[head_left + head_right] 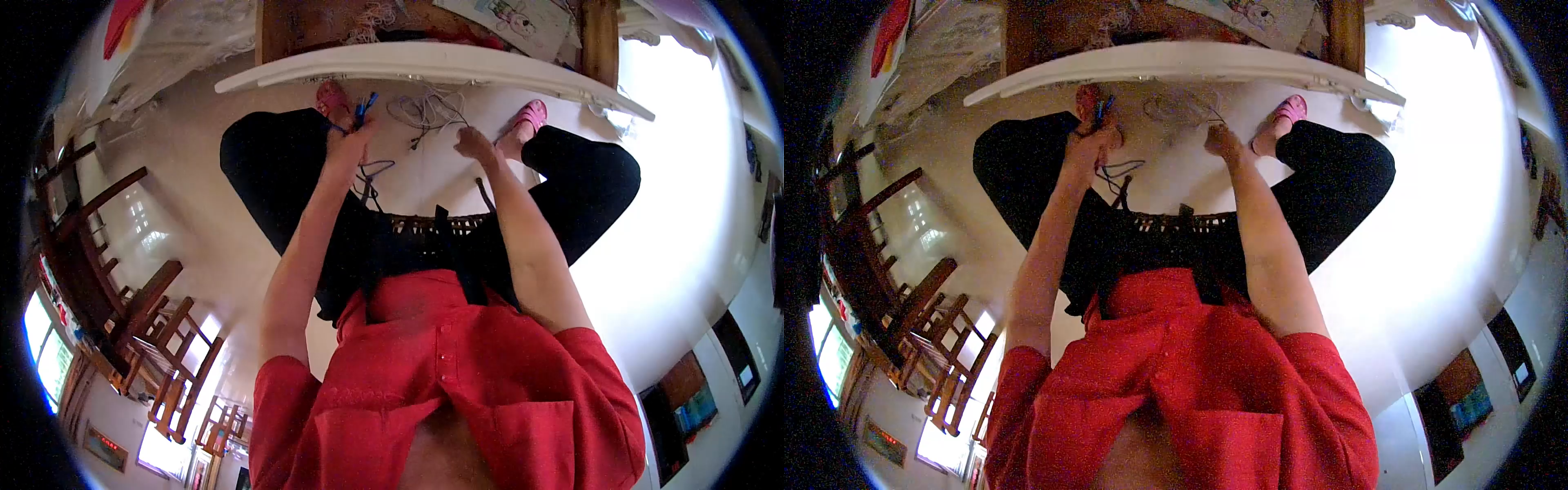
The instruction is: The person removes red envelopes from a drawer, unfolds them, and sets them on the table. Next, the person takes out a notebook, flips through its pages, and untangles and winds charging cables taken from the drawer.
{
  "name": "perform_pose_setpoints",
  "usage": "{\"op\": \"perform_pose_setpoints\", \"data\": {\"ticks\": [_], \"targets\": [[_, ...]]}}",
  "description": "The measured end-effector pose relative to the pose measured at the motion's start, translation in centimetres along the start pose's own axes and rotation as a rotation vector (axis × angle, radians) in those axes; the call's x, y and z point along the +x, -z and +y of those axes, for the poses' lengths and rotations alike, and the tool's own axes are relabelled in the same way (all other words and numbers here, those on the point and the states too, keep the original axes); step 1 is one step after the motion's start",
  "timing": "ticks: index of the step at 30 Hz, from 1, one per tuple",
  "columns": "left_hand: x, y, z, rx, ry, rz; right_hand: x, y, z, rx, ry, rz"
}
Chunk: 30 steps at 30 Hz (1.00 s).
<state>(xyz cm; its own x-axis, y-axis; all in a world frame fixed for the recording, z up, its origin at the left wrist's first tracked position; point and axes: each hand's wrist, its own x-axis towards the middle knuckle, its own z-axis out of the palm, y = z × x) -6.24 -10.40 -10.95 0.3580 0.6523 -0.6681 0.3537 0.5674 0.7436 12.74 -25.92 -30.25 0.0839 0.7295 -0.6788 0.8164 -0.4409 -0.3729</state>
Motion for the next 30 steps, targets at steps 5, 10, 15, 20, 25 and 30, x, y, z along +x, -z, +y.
{"op": "perform_pose_setpoints", "data": {"ticks": [5,10,15,20,25,30], "targets": [[0.4,-0.4,-0.1,-0.155,0.219,0.012,-1.6,0.9,-2.0,-0.007,-0.133,-0.089],[0.4,-1.3,0.0,-0.194,0.331,-0.076,1.3,-0.4,-1.6,0.048,-0.282,0.063],[-0.2,-2.8,0.2,-0.167,0.363,-0.052,3.1,-2.1,1.8,0.125,-0.327,0.161],[0.0,-3.3,-0.4,-0.186,0.292,-0.121,3.1,-2.4,3.0,0.210,-0.288,0.257],[0.3,-3.5,-0.4,-0.128,0.227,-0.032,3.3,-0.7,-1.6,0.406,-0.033,0.418],[1.8,-1.8,-2.1,-0.159,0.211,0.030,-3.6,6.1,-8.0,0.340,0.223,0.409]]}}
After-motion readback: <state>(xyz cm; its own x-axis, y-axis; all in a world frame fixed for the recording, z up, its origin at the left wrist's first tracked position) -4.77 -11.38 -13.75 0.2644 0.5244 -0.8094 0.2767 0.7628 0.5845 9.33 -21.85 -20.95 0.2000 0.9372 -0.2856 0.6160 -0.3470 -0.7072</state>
